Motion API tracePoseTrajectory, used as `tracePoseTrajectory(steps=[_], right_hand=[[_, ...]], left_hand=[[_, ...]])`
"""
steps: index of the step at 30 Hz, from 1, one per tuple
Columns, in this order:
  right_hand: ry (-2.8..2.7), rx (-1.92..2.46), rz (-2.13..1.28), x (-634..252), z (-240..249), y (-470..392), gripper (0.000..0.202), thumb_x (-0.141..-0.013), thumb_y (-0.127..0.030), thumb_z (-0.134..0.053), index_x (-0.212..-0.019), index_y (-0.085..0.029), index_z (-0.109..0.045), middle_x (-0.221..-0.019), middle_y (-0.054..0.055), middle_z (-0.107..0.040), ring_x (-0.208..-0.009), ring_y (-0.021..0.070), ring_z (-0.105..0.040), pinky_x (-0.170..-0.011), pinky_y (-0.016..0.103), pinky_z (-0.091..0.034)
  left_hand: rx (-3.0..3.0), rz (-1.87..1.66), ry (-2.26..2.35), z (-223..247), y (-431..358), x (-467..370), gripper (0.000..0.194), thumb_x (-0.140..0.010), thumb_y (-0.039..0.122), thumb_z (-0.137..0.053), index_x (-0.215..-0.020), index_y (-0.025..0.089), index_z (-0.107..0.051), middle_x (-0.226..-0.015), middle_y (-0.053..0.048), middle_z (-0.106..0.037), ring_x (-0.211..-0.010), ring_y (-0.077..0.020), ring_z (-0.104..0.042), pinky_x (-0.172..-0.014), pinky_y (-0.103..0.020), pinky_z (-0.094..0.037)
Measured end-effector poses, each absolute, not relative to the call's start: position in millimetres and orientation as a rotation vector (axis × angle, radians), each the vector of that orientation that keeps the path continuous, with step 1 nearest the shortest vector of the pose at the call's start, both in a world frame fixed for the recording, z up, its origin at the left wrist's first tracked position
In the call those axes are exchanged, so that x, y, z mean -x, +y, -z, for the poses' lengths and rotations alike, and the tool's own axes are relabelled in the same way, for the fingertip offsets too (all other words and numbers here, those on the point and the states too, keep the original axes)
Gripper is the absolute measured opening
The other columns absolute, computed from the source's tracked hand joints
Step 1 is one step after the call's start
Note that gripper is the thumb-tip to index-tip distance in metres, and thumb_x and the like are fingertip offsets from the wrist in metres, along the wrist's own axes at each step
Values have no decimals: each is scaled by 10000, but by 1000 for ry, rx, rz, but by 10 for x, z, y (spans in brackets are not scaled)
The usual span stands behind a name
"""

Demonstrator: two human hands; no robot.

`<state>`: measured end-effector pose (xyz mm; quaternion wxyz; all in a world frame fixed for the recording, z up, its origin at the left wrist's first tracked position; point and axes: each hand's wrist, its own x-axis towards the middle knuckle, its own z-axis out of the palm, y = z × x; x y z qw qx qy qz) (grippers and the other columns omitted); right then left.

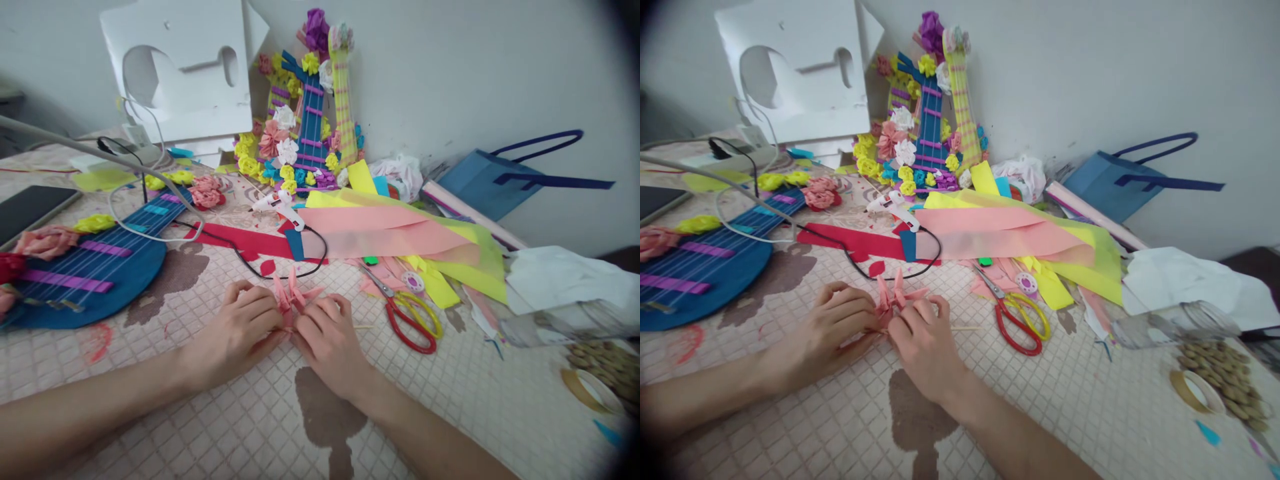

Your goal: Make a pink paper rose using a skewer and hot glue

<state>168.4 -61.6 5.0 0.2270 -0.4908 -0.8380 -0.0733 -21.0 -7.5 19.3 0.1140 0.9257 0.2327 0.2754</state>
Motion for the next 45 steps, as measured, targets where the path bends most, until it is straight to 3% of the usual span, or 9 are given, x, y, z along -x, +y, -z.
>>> tracePoseTrajectory(steps=[10,19,25,33,39,45], right_hand=[[-2287,1315,138,-1701,-104,-637,181,-922,-183,-483,-769,-179,-581,-786,13,-597,-850,165,-464,-868,360,-334],[-2289,1325,118,-1701,-89,-637,193,-925,-188,-482,-786,-184,-617,-796,26,-590,-860,170,-456,-840,349,-339],[-2303,1314,112,-1705,-94,-632,180,-925,-200,-485,-811,-175,-623,-810,32,-599,-858,177,-457,-824,354,-338],[-2311,1343,85,-1720,-79,-631,181,-918,-197,-492,-780,-184,-608,-818,31,-605,-864,180,-463,-818,359,-338],[-2269,1322,40,-1719,-36,-644,127,-926,-202,-475,-886,-178,-593,-893,40,-619,-901,187,-472,-833,370,-345],[-2316,1297,40,-1706,-49,-646,149,-923,-180,-484,-809,-175,-580,-859,29,-607,-880,178,-462,-848,359,-354]], left_hand=[[-2550,-709,746,-203,-62,198,109,-877,199,-528,-770,186,-546,-739,19,-595,-803,-160,-522,-807,-356,-313],[-2656,-804,711,-202,-96,196,85,-895,151,-512,-822,190,-532,-873,2,-622,-891,-171,-531,-831,-362,-306],[-2793,-875,620,-241,-82,221,113,-943,202,-480,-902,207,-585,-931,-10,-651,-923,-180,-528,-867,-390,-283],[-2852,-898,645,-201,-70,220,109,-924,217,-515,-903,212,-622,-916,-1,-675,-926,-184,-552,-880,-392,-294],[-2808,-826,660,-183,-63,225,114,-916,200,-505,-878,208,-612,-896,-4,-659,-906,-179,-547,-886,-397,-291],[-2784,-782,658,-182,-83,211,118,-912,182,-492,-844,186,-588,-891,-16,-643,-903,-189,-532,-872,-403,-291]])
